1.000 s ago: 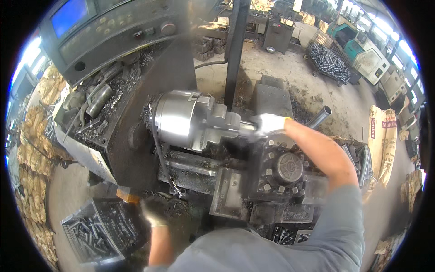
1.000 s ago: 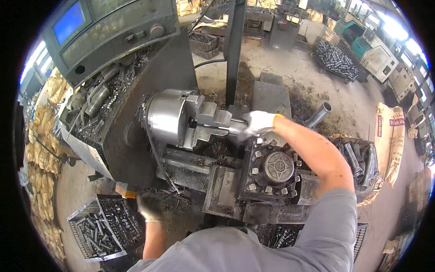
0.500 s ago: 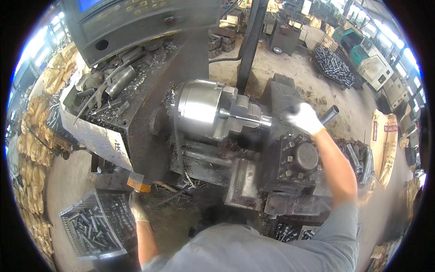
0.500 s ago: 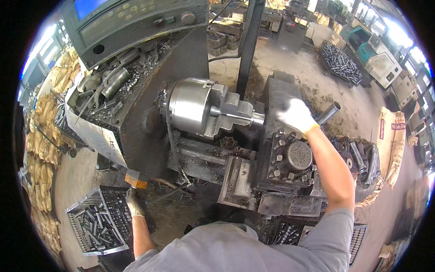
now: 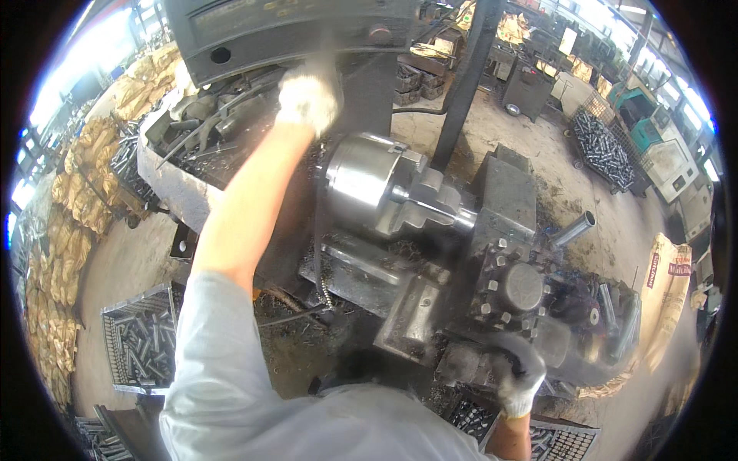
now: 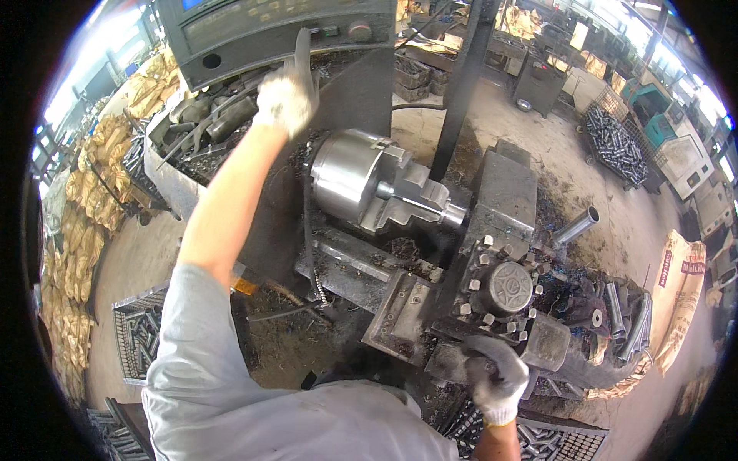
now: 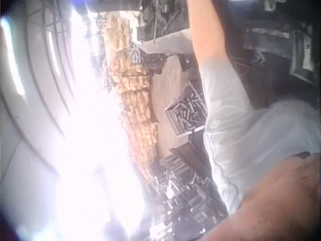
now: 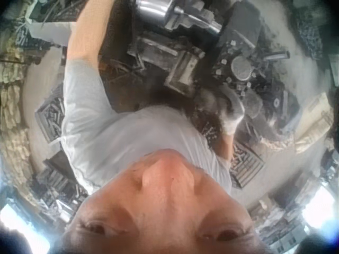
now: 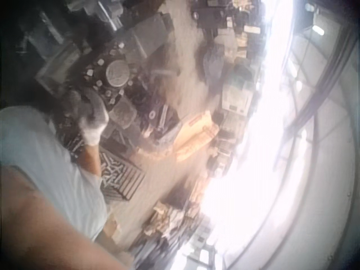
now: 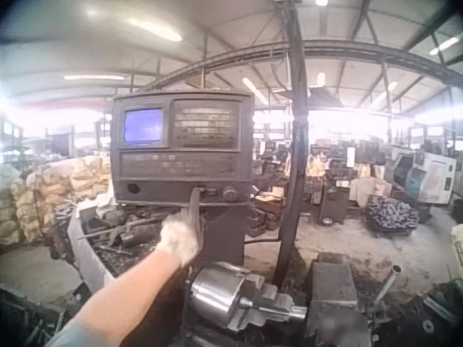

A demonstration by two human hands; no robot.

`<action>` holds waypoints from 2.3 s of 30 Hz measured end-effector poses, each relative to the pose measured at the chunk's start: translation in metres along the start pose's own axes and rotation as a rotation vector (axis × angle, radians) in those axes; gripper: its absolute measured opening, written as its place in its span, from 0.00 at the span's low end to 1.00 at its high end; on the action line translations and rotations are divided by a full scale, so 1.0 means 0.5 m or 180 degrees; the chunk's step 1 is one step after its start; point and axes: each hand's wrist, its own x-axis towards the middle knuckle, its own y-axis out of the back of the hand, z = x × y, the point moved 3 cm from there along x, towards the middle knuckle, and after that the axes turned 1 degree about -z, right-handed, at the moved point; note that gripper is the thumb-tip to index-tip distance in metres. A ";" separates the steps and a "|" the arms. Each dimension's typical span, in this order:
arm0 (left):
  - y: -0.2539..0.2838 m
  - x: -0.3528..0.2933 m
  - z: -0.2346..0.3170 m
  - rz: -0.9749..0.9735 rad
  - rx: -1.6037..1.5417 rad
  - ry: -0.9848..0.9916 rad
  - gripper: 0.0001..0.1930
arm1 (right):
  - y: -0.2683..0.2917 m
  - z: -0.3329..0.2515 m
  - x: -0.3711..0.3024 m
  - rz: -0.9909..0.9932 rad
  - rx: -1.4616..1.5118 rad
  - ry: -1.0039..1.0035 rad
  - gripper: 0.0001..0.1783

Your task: The person repeatedly picks up cylindrical metal parts from a nearby bin, inserts them into the chuck of a metal turning machine, and then removes the processed parts to place them into a collection bin. This cycle is performed continuously throughout the clip.

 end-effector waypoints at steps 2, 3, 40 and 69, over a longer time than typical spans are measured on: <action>-0.046 0.076 0.000 -0.0536 0.0659 0.0092 0.42 | -0.003 0.011 -0.011 -0.0152 0.0113 -0.0297 0.19; -0.052 0.094 -0.001 -0.0572 0.0550 0.0350 0.42 | -0.003 0.016 -0.020 -0.0216 0.0076 -0.0507 0.19; 0.994 -2.483 1.234 0.4110 0.5677 0.9904 0.37 | -1.275 -0.091 -1.090 -0.7093 -0.1698 0.3427 0.26; 0.456 -2.074 -1.450 -0.0757 0.0477 0.3797 0.17 | -2.852 0.330 -0.692 -0.3924 0.0841 -0.3347 0.27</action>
